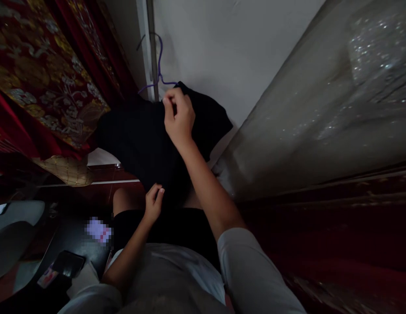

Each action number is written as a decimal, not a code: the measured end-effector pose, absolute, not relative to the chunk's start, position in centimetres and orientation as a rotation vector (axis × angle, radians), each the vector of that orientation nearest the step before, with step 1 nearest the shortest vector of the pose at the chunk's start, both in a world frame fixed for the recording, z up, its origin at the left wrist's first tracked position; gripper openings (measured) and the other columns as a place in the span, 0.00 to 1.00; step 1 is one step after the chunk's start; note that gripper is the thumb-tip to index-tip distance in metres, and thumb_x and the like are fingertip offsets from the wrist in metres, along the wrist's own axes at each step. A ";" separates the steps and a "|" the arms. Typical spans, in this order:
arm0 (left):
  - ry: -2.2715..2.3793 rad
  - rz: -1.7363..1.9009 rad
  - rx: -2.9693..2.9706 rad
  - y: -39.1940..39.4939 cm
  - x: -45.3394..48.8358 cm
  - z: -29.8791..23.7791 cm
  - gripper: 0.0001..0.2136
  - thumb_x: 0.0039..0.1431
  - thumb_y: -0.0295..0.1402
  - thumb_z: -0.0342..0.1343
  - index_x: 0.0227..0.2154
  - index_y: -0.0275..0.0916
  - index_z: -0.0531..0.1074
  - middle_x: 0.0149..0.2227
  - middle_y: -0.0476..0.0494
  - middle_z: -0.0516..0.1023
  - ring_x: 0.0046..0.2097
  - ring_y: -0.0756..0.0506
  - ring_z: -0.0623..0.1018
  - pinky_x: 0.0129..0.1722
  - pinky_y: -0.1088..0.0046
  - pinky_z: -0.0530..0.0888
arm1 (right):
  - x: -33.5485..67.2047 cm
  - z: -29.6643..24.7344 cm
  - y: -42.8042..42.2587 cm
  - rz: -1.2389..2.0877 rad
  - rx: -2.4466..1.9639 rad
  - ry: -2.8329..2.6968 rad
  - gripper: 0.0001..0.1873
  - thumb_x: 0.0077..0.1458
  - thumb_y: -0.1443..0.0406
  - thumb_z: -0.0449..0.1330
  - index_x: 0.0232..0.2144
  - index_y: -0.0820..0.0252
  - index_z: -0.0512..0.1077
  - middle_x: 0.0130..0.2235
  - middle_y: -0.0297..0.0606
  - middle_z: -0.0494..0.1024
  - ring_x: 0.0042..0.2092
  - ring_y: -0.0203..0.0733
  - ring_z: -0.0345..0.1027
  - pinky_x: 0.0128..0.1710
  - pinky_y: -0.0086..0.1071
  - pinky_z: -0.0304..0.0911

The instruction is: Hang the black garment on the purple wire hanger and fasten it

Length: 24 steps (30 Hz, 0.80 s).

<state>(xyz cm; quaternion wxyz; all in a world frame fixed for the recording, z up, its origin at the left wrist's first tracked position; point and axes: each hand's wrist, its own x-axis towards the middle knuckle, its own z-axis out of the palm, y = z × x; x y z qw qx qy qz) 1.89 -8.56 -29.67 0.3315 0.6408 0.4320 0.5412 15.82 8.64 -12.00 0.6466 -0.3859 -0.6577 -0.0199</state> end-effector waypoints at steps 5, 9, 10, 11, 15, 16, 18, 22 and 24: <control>1.039 1.421 1.911 -5.9 1.0 -26.4 0.12 0.74 0.39 0.50 0.39 0.39 0.73 0.38 0.43 0.75 0.43 0.45 0.75 0.45 0.69 0.71 | 16.3 -9.2 7.7 -0.085 -0.823 -1.571 0.25 0.74 0.48 0.40 0.46 0.57 0.70 0.42 0.39 0.73 0.49 0.44 0.72 0.55 0.46 0.70; 1.026 1.812 1.974 -1.1 0.5 -18.4 0.15 0.75 0.43 0.48 0.53 0.43 0.73 0.48 0.41 0.77 0.50 0.44 0.76 0.53 0.65 0.71 | 16.7 -9.0 6.0 -0.037 -0.837 -1.624 0.24 0.74 0.48 0.43 0.45 0.56 0.70 0.40 0.37 0.74 0.47 0.42 0.73 0.54 0.42 0.70; 0.978 1.875 1.990 0.2 0.4 -16.1 0.16 0.75 0.45 0.48 0.56 0.44 0.72 0.49 0.42 0.76 0.49 0.44 0.76 0.53 0.65 0.71 | 16.9 -8.9 5.7 -0.023 -0.834 -1.650 0.23 0.74 0.49 0.44 0.44 0.56 0.70 0.39 0.37 0.74 0.46 0.41 0.73 0.54 0.41 0.70; 0.909 1.886 2.034 1.4 0.4 -13.9 0.17 0.74 0.47 0.49 0.57 0.45 0.70 0.48 0.43 0.76 0.48 0.45 0.77 0.53 0.65 0.71 | 17.1 -8.9 5.6 -0.012 -0.828 -1.674 0.22 0.74 0.49 0.44 0.44 0.56 0.70 0.39 0.36 0.75 0.45 0.41 0.73 0.54 0.40 0.70; 0.759 1.719 2.237 5.1 0.6 -7.9 0.15 0.70 0.49 0.55 0.48 0.44 0.74 0.41 0.46 0.75 0.45 0.44 0.78 0.51 0.65 0.72 | 17.8 -8.5 4.8 0.014 -0.826 -1.714 0.21 0.74 0.51 0.46 0.43 0.57 0.71 0.39 0.36 0.75 0.45 0.41 0.73 0.53 0.39 0.69; 0.766 1.677 2.267 5.7 0.7 -7.3 0.14 0.69 0.47 0.57 0.44 0.42 0.75 0.39 0.46 0.75 0.44 0.44 0.77 0.51 0.64 0.72 | 17.9 -8.5 4.6 0.022 -0.838 -1.721 0.20 0.73 0.51 0.47 0.43 0.57 0.71 0.40 0.37 0.75 0.46 0.42 0.73 0.53 0.39 0.68; 0.806 1.631 2.257 6.4 0.9 -7.1 0.11 0.68 0.43 0.60 0.38 0.40 0.74 0.36 0.47 0.73 0.44 0.43 0.77 0.51 0.63 0.72 | 18.0 -8.5 4.5 0.036 -0.866 -1.738 0.19 0.73 0.52 0.49 0.42 0.56 0.73 0.40 0.38 0.76 0.47 0.44 0.73 0.52 0.39 0.68; 0.867 1.685 1.957 6.6 1.9 -7.6 0.10 0.67 0.36 0.62 0.33 0.37 0.71 0.35 0.48 0.70 0.48 0.42 0.76 0.53 0.64 0.70 | 17.7 -10.2 5.8 0.033 -0.894 -1.777 0.15 0.72 0.56 0.51 0.43 0.55 0.75 0.41 0.38 0.78 0.49 0.46 0.73 0.49 0.37 0.67; 0.887 1.752 1.874 6.6 2.3 -7.1 0.09 0.68 0.34 0.61 0.33 0.37 0.69 0.35 0.48 0.69 0.48 0.44 0.75 0.54 0.67 0.69 | 17.4 -11.8 6.9 0.019 -0.911 -1.853 0.13 0.71 0.60 0.52 0.44 0.55 0.76 0.41 0.38 0.79 0.47 0.46 0.74 0.46 0.36 0.67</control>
